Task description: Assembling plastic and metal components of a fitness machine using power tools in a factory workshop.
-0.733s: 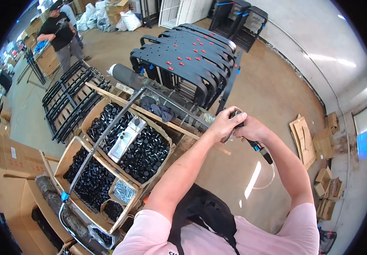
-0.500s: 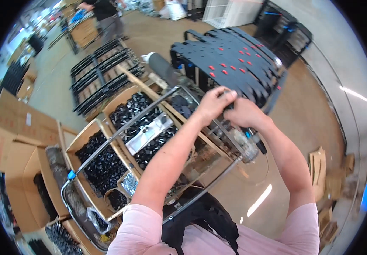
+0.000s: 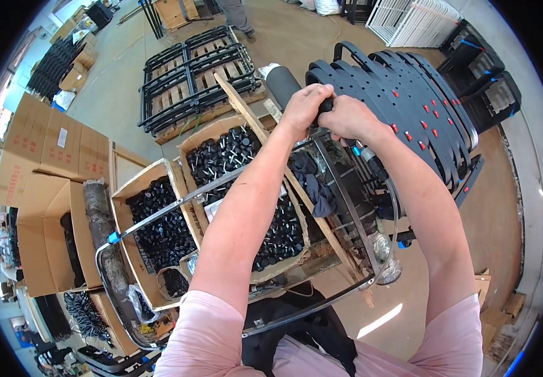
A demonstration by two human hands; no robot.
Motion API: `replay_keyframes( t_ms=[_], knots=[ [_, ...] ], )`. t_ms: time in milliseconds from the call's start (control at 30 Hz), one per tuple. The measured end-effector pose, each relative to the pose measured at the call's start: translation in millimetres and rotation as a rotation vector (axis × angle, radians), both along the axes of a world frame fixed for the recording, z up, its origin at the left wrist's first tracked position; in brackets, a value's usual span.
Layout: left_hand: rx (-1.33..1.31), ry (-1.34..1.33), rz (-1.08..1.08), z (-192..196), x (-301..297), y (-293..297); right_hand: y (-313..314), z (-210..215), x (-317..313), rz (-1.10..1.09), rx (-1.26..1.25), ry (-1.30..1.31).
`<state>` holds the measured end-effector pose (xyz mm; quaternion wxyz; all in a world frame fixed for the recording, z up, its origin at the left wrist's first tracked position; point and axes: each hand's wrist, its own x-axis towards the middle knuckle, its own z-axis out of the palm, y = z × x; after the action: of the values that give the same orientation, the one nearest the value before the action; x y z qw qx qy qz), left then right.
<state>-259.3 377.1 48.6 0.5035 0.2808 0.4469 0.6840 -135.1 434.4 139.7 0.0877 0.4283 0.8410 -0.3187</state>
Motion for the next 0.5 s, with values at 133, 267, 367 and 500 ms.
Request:
replay_keyframes(
  t_ms=[133,267,367,500],
  knots=[
    [0.029,0.028,-0.003,-3.8,1.7,2.4,5.8,-6.2,-0.9,0.037,0.024,-0.048],
    [0.046,0.056,0.029,-8.8,2.4,-4.6,2.8,-6.2,-2.7,0.068,0.034,-0.087],
    [0.044,0.053,0.05,-10.7,5.6,-9.9,-0.2,-5.8,-3.0,0.095,0.056,-0.102],
    [0.041,0.057,0.076,-10.1,9.4,-12.0,-2.9,-10.3,-2.6,0.082,0.052,-0.114]
  ],
)
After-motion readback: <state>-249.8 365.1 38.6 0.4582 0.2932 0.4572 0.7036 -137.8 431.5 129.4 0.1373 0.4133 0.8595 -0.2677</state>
